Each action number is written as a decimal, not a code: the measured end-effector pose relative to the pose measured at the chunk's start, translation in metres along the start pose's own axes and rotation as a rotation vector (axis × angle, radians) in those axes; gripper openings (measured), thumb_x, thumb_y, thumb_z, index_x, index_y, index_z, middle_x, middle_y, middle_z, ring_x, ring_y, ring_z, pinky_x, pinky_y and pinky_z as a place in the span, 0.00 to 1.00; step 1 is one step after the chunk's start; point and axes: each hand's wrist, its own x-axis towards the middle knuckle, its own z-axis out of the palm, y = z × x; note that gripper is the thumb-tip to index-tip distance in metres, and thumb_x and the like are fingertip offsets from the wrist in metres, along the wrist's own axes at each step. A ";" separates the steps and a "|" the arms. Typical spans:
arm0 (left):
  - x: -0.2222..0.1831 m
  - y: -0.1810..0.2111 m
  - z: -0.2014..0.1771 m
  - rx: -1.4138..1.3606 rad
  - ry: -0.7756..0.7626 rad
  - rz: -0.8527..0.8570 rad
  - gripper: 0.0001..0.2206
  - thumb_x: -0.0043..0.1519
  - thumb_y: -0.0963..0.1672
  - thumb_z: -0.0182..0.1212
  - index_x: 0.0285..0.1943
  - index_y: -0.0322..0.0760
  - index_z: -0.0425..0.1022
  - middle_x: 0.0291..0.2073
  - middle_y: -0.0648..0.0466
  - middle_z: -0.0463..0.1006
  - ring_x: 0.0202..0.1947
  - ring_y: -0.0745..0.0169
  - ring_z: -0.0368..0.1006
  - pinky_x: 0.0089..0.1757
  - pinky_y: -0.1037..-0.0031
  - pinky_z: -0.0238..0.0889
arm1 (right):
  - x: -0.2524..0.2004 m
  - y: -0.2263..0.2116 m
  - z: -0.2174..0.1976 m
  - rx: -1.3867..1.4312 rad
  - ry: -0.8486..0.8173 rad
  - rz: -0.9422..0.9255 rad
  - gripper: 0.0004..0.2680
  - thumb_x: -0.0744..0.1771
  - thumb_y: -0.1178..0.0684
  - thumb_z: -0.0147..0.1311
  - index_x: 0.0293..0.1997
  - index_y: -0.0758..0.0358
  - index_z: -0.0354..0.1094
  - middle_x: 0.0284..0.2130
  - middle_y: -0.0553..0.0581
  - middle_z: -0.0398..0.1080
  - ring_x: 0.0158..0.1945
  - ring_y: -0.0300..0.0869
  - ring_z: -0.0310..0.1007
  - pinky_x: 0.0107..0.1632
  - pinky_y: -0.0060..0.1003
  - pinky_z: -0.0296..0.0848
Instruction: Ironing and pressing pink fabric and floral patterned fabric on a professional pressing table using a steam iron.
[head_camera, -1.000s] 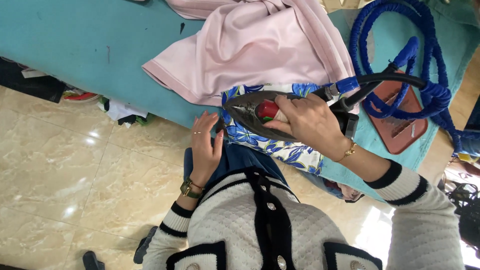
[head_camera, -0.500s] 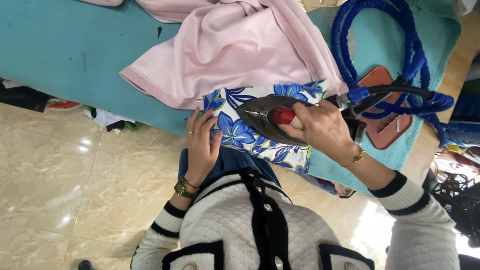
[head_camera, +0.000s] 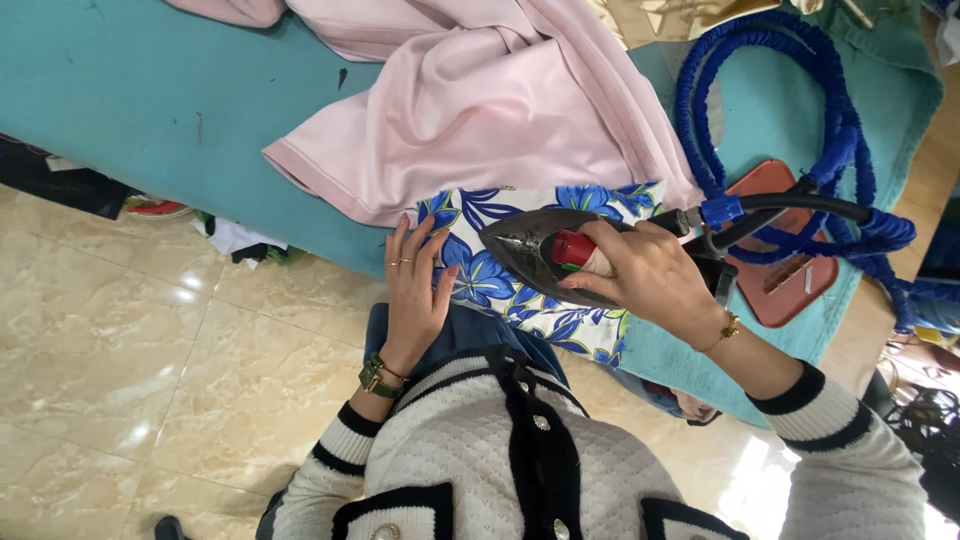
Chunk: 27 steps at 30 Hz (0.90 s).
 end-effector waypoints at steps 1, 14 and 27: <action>0.001 0.001 -0.001 -0.014 0.002 -0.018 0.18 0.71 0.47 0.52 0.69 0.38 0.67 0.71 0.41 0.62 0.75 0.30 0.46 0.67 0.39 0.34 | 0.001 -0.001 0.000 -0.024 0.016 0.006 0.18 0.63 0.36 0.64 0.48 0.58 0.70 0.17 0.56 0.73 0.23 0.46 0.77 0.36 0.38 0.69; 0.012 0.003 -0.006 -0.032 -0.030 -0.055 0.18 0.72 0.49 0.46 0.68 0.40 0.67 0.71 0.46 0.61 0.76 0.34 0.42 0.68 0.42 0.30 | 0.003 0.005 0.006 -0.138 0.021 -0.001 0.16 0.67 0.33 0.58 0.39 0.56 0.69 0.18 0.54 0.74 0.24 0.43 0.78 0.38 0.36 0.68; 0.021 0.002 -0.004 -0.022 -0.034 0.004 0.17 0.73 0.48 0.46 0.67 0.40 0.68 0.69 0.46 0.63 0.76 0.34 0.43 0.68 0.44 0.32 | -0.001 0.011 0.015 -0.108 0.151 -0.145 0.19 0.65 0.28 0.59 0.39 0.55 0.70 0.15 0.51 0.69 0.21 0.41 0.72 0.35 0.36 0.65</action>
